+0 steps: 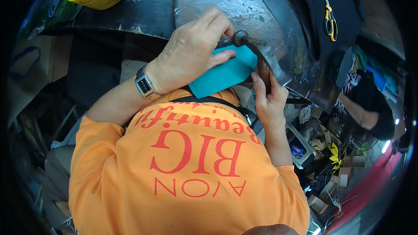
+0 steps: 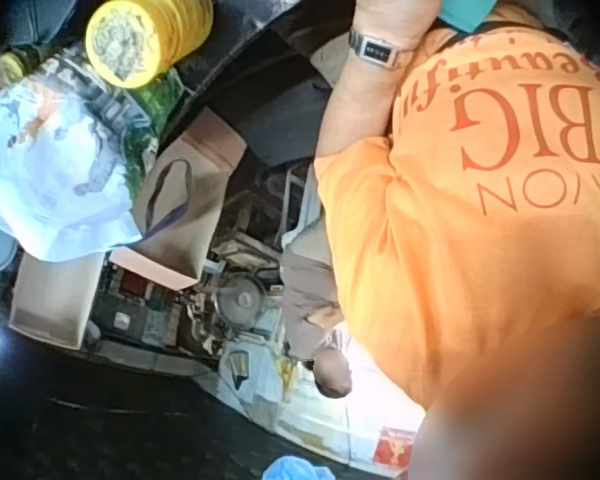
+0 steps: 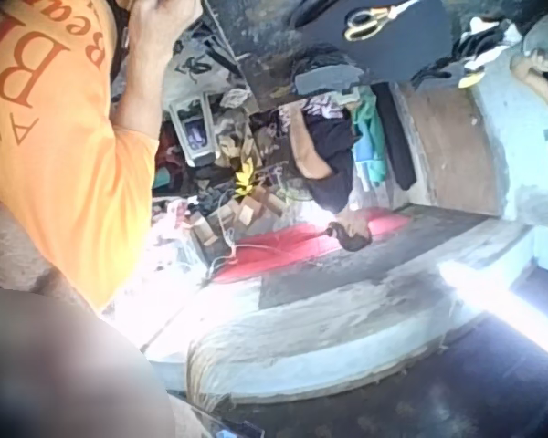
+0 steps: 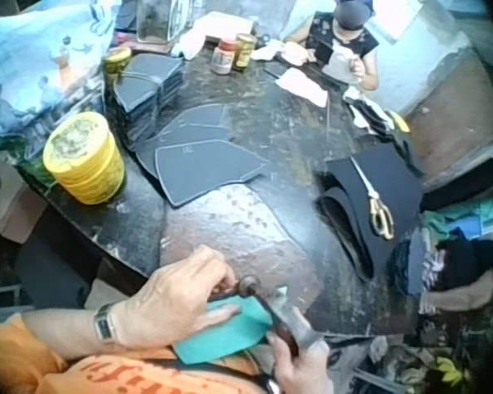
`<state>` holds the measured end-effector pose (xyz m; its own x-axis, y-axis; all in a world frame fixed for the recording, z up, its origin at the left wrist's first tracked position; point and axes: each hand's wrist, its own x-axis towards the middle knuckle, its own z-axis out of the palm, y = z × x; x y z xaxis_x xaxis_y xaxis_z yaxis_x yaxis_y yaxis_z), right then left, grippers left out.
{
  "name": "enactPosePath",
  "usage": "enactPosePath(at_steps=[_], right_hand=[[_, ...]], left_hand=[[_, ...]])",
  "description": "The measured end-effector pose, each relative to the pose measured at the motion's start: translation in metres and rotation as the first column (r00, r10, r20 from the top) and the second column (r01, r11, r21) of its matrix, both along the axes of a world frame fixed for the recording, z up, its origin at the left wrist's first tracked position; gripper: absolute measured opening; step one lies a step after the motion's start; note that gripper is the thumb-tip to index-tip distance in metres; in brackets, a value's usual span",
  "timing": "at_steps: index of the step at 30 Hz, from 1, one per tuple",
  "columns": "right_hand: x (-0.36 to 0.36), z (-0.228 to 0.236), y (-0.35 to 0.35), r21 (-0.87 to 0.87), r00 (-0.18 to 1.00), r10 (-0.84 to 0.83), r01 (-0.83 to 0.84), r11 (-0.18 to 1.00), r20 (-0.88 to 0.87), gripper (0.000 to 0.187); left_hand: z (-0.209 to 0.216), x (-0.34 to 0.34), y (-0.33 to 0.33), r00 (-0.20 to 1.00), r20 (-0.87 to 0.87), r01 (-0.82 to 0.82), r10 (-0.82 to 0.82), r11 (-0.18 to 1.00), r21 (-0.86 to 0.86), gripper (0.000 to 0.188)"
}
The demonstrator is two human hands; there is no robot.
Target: The person repeatedly hammers a teal foam piece against a curved metal anvil to shape its edge, then uses shears to trim the edge. The person also handles black foam pieces and paper templates, placing them on the worktable.
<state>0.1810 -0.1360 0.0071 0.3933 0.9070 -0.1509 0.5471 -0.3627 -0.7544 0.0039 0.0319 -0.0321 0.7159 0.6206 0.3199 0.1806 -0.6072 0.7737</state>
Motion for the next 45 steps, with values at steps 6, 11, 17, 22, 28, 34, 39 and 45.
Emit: enactPosePath(at_steps=[6, 11, 17, 22, 28, 34, 39, 45], right_hand=[[0.016, 0.002, 0.001, -0.024, 0.943, -0.244, 0.245, 0.969, -0.228, 0.043], [0.02, 0.018, -0.002, 0.215, 0.859, -0.341, 0.442, 0.871, -0.383, 0.052], [0.026, 0.04, -0.023, 0.579, 0.9, -0.128, 0.371, 0.726, -0.416, 0.054], [0.001, 0.028, -0.014, 0.592, 0.951, -0.046, 0.229, 0.773, -0.307, 0.046], [0.003, 0.02, -0.01, 0.02, 0.99, -0.097, 0.096, 0.995, 0.098, 0.031], [-0.002, 0.018, -0.019, 0.264, 0.995, 0.033, -0.056, 0.963, 0.093, 0.038], [0.007, 0.024, -0.012, 0.081, 0.981, -0.015, -0.001, 0.997, 0.191, 0.044], [0.012, 0.003, -0.011, 0.115, 0.981, -0.185, 0.177, 0.977, 0.065, 0.04]], left_hand=[[0.019, -0.004, -0.017, 0.983, -0.106, 0.162, -0.147, 0.974, 0.156, 0.061], [0.04, -0.005, -0.027, 0.932, -0.292, 0.261, -0.217, 0.957, 0.124, 0.057], [0.064, -0.017, 0.011, 0.973, 0.055, 0.225, -0.223, 0.973, -0.039, 0.028], [0.03, -0.008, 0.039, 0.958, -0.283, 0.077, -0.036, 0.988, 0.135, 0.033], [0.006, -0.007, 0.039, 0.973, -0.225, -0.003, 0.048, 0.98, 0.198, 0.035], [0.007, -0.005, 0.039, 0.972, -0.229, -0.006, 0.054, 0.979, 0.203, 0.035], [0.005, -0.006, 0.038, 0.976, -0.214, -0.004, 0.043, 0.984, 0.18, 0.035], [0.008, -0.007, 0.038, 0.969, -0.24, -0.009, 0.051, 0.985, 0.172, 0.035]])
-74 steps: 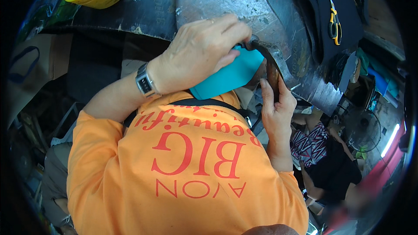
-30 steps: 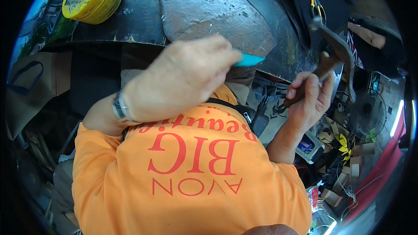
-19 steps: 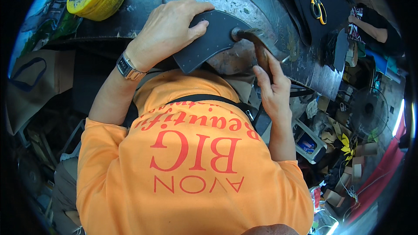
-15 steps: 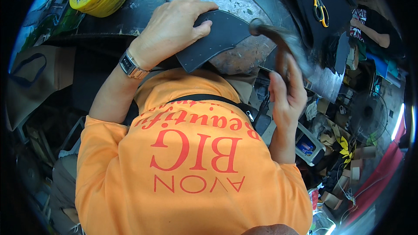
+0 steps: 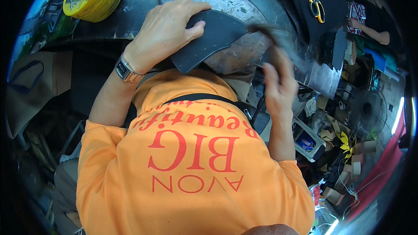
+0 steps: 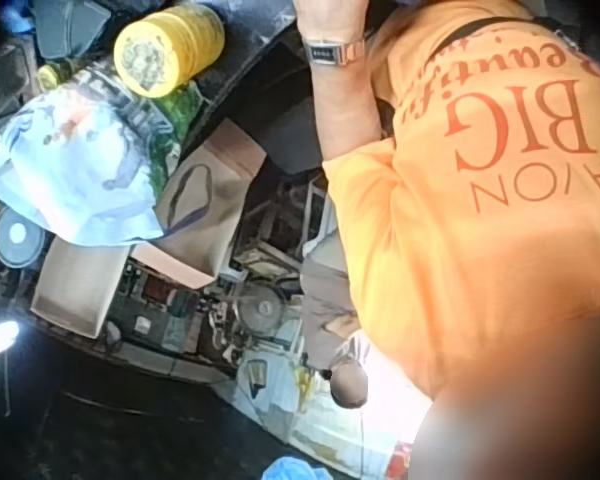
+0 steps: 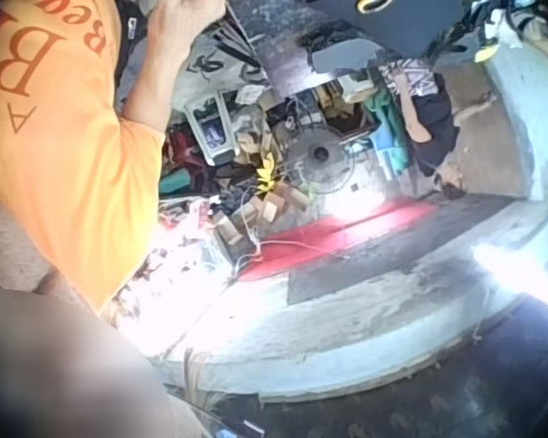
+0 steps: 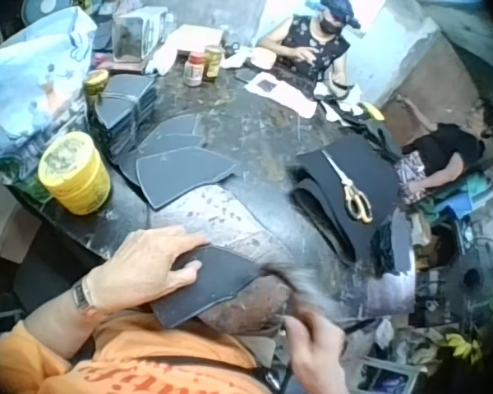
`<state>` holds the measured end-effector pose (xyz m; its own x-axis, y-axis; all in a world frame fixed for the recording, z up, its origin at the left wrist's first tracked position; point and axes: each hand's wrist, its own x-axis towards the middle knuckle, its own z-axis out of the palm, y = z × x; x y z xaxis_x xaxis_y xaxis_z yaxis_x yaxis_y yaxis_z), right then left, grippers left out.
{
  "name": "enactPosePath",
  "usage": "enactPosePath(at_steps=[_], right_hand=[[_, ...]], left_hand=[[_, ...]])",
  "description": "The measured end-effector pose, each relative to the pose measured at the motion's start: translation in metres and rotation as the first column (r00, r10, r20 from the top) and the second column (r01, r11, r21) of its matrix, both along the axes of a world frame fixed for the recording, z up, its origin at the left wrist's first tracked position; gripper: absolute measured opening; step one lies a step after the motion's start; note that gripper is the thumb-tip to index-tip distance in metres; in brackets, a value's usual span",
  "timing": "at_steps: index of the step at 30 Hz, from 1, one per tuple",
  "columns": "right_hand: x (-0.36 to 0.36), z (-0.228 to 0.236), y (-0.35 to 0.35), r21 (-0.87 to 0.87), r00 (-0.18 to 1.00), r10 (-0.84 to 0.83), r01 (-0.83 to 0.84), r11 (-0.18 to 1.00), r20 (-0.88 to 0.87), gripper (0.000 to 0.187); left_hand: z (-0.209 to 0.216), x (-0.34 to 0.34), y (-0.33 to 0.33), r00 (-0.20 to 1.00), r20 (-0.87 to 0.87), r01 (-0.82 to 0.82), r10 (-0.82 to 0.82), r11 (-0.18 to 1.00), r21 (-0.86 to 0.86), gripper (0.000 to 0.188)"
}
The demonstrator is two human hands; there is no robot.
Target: The person repeatedly hammers a teal foam piece against a curved metal anvil to shape its edge, then uses shears to trim the edge. The person also handles black foam pieces and paper templates, placing them on the worktable.
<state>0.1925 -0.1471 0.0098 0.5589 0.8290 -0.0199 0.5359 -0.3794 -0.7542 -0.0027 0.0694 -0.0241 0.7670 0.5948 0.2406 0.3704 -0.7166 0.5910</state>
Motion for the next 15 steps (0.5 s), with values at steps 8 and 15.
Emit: enactPosePath(at_steps=[8, 15], right_hand=[[0.066, -0.028, 0.0, 0.081, 0.943, -0.19, 0.175, 0.981, 0.272, 0.036], [0.063, -0.011, 0.006, 0.228, 0.894, -0.179, 0.089, 0.97, 0.41, 0.054]], left_hand=[[0.006, -0.004, 0.004, 0.981, 0.187, 0.088, -0.047, 0.972, -0.219, 0.032], [0.013, 0.017, -0.015, 0.846, 0.497, 0.283, 0.191, 0.63, -0.723, 0.036]])
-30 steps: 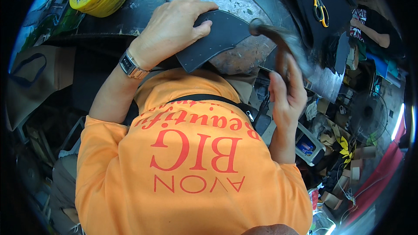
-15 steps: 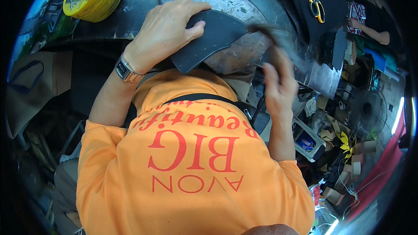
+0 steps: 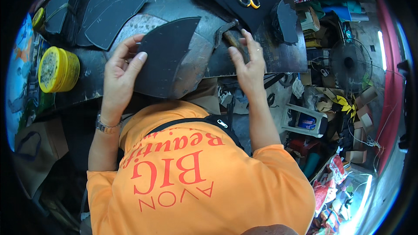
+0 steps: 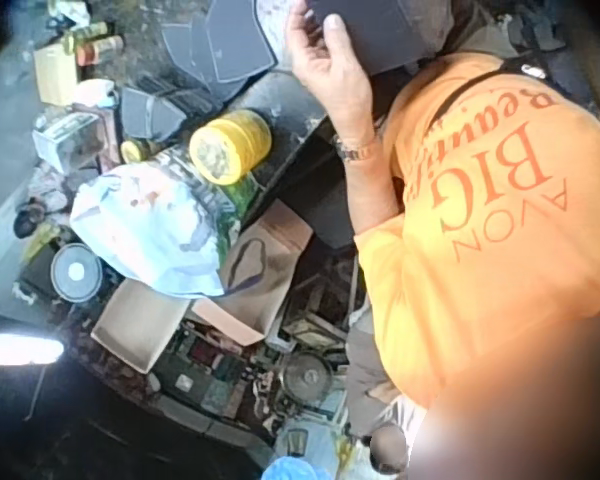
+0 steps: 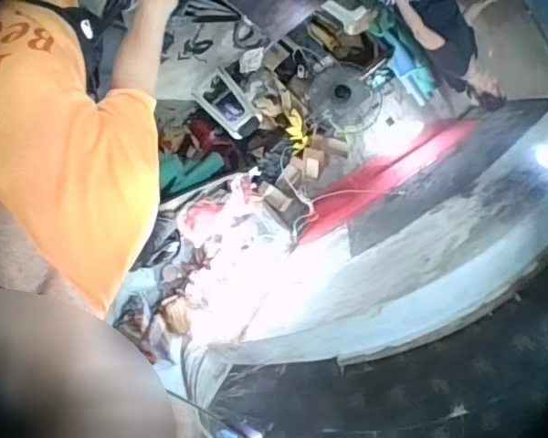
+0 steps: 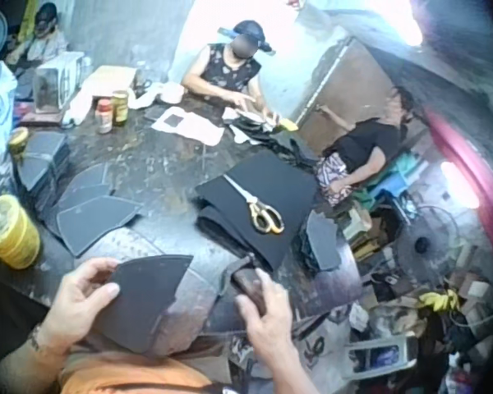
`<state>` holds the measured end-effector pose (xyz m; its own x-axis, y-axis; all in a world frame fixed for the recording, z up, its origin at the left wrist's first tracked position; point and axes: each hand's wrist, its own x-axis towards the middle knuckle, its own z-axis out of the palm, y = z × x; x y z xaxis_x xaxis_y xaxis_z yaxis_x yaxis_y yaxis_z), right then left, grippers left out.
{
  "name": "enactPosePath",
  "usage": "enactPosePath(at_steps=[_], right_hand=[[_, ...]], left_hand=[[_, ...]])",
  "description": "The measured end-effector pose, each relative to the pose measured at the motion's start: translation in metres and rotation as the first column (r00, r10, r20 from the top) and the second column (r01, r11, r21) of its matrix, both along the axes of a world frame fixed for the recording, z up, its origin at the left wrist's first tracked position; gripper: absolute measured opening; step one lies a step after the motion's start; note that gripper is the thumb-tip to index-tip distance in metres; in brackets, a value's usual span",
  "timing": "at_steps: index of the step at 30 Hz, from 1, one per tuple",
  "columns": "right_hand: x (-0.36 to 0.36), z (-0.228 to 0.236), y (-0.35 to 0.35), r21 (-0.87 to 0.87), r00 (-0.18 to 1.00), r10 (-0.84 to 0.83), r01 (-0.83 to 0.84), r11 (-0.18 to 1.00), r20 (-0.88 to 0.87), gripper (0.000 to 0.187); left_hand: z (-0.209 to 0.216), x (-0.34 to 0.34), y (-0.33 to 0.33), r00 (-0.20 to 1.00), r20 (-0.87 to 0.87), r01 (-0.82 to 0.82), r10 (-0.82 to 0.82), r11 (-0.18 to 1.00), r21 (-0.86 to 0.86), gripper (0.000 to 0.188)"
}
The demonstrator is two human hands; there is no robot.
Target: The person repeatedly hammers a teal foam piece against a curved metal anvil to shape its edge, then uses shears to trim the edge. The person also handles black foam pieces and paper templates, placing them on the worktable.
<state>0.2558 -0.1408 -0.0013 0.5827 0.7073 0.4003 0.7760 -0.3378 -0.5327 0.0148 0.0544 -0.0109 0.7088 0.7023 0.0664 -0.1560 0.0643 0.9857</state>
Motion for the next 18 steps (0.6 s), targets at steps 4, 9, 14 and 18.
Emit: enactPosePath(at_steps=[4, 9, 14, 18], right_hand=[[-0.054, 0.015, 0.011, 0.472, 0.366, 0.469, -0.089, 0.877, -0.803, 0.081], [0.007, 0.024, 0.007, 0.349, 0.675, 0.176, 0.128, 0.928, -0.716, 0.09], [0.196, 0.061, -0.021, 0.213, 0.882, -0.046, 0.164, 0.963, -0.469, 0.083], [0.317, 0.05, -0.029, -0.002, 0.9, -0.169, 0.184, 0.983, -0.402, 0.075]], left_hand=[[0.0, 0.033, -0.032, 0.992, 0.082, 0.096, -0.091, 0.994, -0.061, 0.038], [0.005, 0.037, -0.043, 0.908, -0.063, 0.416, -0.415, 0.909, -0.001, 0.04], [0.014, 0.012, -0.008, 0.939, -0.286, 0.299, -0.191, 0.862, 0.41, 0.021], [0.018, 0.006, 0.025, 0.972, -0.227, 0.105, 0.065, 0.743, 0.661, 0.019]])
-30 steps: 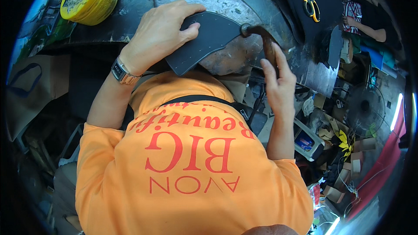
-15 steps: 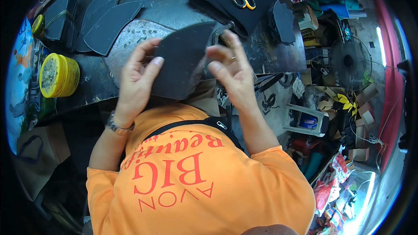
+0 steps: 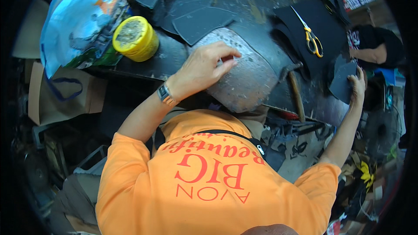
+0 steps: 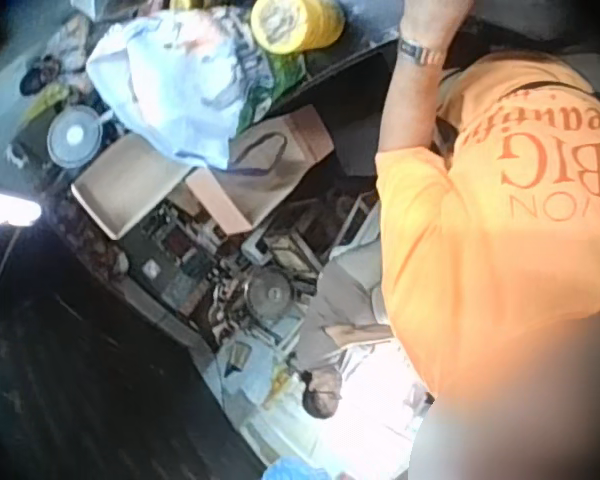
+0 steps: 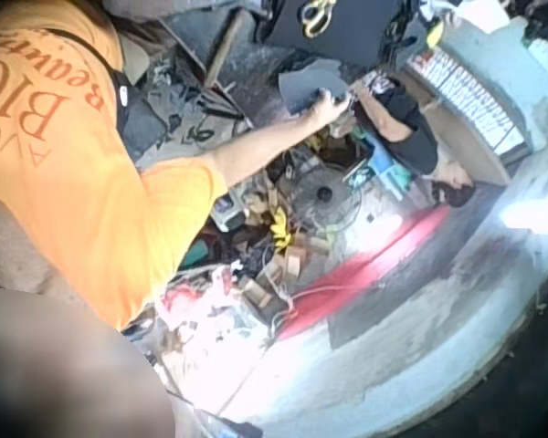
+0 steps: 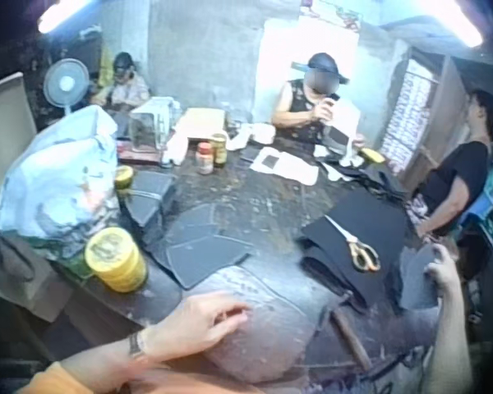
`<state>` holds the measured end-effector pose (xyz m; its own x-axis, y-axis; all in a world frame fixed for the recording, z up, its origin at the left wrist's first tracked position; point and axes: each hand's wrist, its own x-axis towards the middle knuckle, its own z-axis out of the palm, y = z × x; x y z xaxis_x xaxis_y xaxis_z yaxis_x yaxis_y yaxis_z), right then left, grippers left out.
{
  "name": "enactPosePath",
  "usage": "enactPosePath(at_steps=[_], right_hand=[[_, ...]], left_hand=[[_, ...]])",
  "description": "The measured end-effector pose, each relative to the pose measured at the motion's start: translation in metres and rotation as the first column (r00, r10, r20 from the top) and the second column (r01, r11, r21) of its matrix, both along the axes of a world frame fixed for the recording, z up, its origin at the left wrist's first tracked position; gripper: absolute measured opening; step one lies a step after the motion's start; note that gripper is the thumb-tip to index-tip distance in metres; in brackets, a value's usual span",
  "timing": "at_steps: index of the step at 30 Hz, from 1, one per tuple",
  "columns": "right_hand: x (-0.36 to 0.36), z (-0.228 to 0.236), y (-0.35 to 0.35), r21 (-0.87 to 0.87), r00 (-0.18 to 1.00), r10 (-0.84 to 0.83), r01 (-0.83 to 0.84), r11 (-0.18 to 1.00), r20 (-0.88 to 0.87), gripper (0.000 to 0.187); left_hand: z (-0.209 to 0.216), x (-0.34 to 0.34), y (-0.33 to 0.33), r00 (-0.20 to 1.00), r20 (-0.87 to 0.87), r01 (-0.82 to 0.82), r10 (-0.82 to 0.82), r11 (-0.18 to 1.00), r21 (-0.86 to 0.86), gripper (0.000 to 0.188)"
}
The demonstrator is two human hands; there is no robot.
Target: The person repeatedly hammers a teal foam piece against a curved metal anvil to shape its edge, then uses shears to trim the edge. The person also handles black foam pieces and paper templates, placing them on the worktable.
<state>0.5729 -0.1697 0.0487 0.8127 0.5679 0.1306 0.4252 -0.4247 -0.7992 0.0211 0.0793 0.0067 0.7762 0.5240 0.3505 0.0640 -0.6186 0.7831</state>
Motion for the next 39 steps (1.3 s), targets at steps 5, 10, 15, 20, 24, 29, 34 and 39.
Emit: enactPosePath(at_steps=[5, 10, 15, 20, 24, 29, 34, 39], right_hand=[[0.022, -0.016, 0.007, -0.36, 0.717, 0.02, 0.325, 0.874, 0.697, 0.076], [-0.133, -0.017, 0.049, -0.131, 0.666, 0.176, -0.118, 0.984, 0.725, 0.053], [-0.274, -0.024, 0.063, -0.16, 0.751, 0.419, -0.396, 0.904, 0.509, 0.041], [-0.307, -0.042, 0.036, -0.445, 0.804, 0.411, -0.208, 0.871, 0.43, 0.051], [-0.296, -0.066, 0.023, -0.481, 0.807, 0.356, -0.103, 0.87, 0.471, 0.051], [-0.292, -0.059, 0.018, -0.258, 0.909, 0.268, -0.189, 0.947, 0.32, 0.046], [-0.333, -0.035, 0.014, 0.031, 0.962, 0.27, -0.269, 0.963, -0.042, 0.036], [-0.356, -0.041, 0.026, -0.097, 0.878, 0.477, -0.478, 0.873, -0.043, 0.03]], left_hand=[[-0.001, 0.0, 0.061, 0.885, -0.202, -0.306, 0.419, 0.852, 0.425, 0.038], [-0.014, 0.013, 0.086, 0.72, -0.463, -0.256, 0.517, 0.818, 0.515, 0.06], [-0.005, 0.016, 0.084, 0.802, -0.382, -0.257, 0.46, 0.842, 0.474, 0.04], [0.033, -0.004, 0.055, 0.949, 0.0, -0.289, 0.316, 0.868, 0.405, 0.027], [0.034, -0.006, 0.007, 0.988, 0.01, 0.152, -0.153, 0.971, -0.184, 0.037], [0.001, 0.007, -0.032, 0.933, -0.353, 0.044, -0.071, 0.996, -0.082, 0.044], [-0.012, 0.004, -0.039, 0.955, -0.297, -0.024, -0.002, 0.996, -0.084, 0.044], [-0.004, 0.006, -0.029, 0.923, -0.38, 0.028, -0.057, 0.996, -0.081, 0.048]])
